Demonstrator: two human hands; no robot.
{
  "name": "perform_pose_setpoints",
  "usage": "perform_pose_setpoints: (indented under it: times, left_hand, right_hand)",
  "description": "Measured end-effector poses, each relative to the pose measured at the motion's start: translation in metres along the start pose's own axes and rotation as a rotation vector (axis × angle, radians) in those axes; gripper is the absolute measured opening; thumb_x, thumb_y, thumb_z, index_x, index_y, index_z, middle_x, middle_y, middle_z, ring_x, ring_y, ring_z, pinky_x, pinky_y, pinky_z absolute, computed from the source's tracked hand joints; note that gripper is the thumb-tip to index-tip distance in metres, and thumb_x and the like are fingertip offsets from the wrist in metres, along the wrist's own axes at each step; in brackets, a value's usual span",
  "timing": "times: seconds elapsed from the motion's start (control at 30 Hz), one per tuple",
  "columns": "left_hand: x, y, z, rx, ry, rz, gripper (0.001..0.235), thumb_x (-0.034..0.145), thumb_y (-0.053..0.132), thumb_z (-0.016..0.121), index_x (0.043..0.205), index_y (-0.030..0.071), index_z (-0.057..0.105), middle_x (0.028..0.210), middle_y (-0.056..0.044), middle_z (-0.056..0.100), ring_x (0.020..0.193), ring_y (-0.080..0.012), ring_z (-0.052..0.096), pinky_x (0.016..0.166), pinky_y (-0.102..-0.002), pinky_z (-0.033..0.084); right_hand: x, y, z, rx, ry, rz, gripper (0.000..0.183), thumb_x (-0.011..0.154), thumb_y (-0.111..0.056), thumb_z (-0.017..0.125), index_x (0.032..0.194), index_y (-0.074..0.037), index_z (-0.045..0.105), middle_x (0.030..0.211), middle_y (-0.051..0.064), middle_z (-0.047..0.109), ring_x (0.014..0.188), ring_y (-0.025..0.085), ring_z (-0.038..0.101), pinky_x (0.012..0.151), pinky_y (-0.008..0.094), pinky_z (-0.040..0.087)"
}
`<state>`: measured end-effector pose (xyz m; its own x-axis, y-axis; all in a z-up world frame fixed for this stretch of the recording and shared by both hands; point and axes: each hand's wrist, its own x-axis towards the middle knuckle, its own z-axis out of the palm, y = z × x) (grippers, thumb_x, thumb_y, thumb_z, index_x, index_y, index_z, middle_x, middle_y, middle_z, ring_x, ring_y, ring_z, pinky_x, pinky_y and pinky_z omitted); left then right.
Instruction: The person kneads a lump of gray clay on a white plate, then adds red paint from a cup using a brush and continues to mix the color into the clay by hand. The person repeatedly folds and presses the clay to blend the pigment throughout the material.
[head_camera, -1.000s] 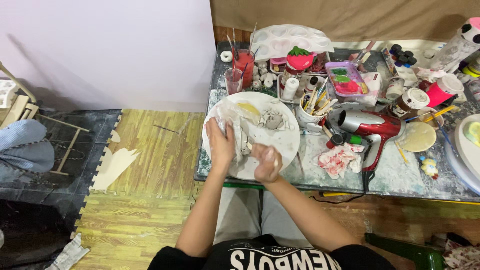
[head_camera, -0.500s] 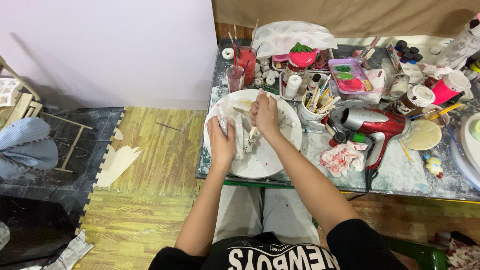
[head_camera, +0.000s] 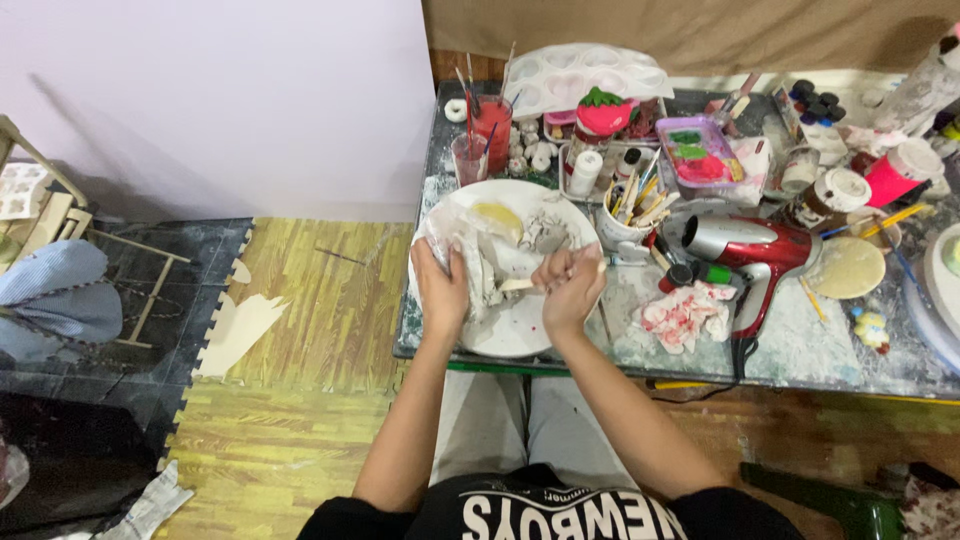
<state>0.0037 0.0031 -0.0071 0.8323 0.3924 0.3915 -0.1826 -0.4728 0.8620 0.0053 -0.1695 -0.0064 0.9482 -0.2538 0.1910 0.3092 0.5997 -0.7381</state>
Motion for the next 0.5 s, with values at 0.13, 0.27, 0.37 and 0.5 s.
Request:
perform_pose_setpoints:
  times: [0.13,0.27,0.37,0.5]
  left_hand:
    - [0.002,-0.002,0.0,-0.039,-0.006,0.001,0.035,0.099,0.012,0.06,0.125,-0.007,0.045,0.119,-0.03,0.053,0.113,-0.0475,0.052,0.1,-0.05,0.041]
    - [-0.003,-0.002,-0.004,-0.039,-0.029,0.002,0.032,0.099,0.012,0.059,0.122,-0.006,0.046,0.116,-0.029,0.054,0.111,-0.0468,0.053,0.098,-0.051,0.041]
    - [-0.001,0.003,-0.004,-0.032,-0.029,-0.008,0.032,0.099,0.012,0.059,0.122,-0.006,0.046,0.116,-0.029,0.054,0.111,-0.0462,0.053,0.098,-0.05,0.042]
    - [0.0,0.005,-0.004,-0.063,-0.013,-0.007,0.035,0.098,0.011,0.059,0.127,-0.006,0.047,0.12,-0.029,0.056,0.114,-0.0465,0.053,0.1,-0.05,0.041]
  right_hand:
    - [0.011,-0.012,0.005,0.047,0.113,0.025,0.028,0.106,-0.03,0.033,0.084,-0.014,0.029,0.059,0.0,0.028,0.048,0.013,0.027,0.046,0.032,0.028]
    - [0.007,-0.016,-0.001,0.082,0.064,-0.007,0.027,0.107,-0.028,0.036,0.085,-0.015,0.03,0.061,0.0,0.026,0.051,0.013,0.026,0.047,0.032,0.026]
    - [0.015,-0.03,-0.006,0.208,-0.036,-0.106,0.053,0.121,-0.041,0.034,0.076,-0.014,0.029,0.064,0.0,0.025,0.056,0.014,0.025,0.052,0.033,0.025]
    - [0.016,-0.042,-0.001,0.211,0.07,-0.073,0.037,0.111,-0.038,0.037,0.083,-0.015,0.032,0.061,0.0,0.026,0.053,0.013,0.023,0.049,0.031,0.023]
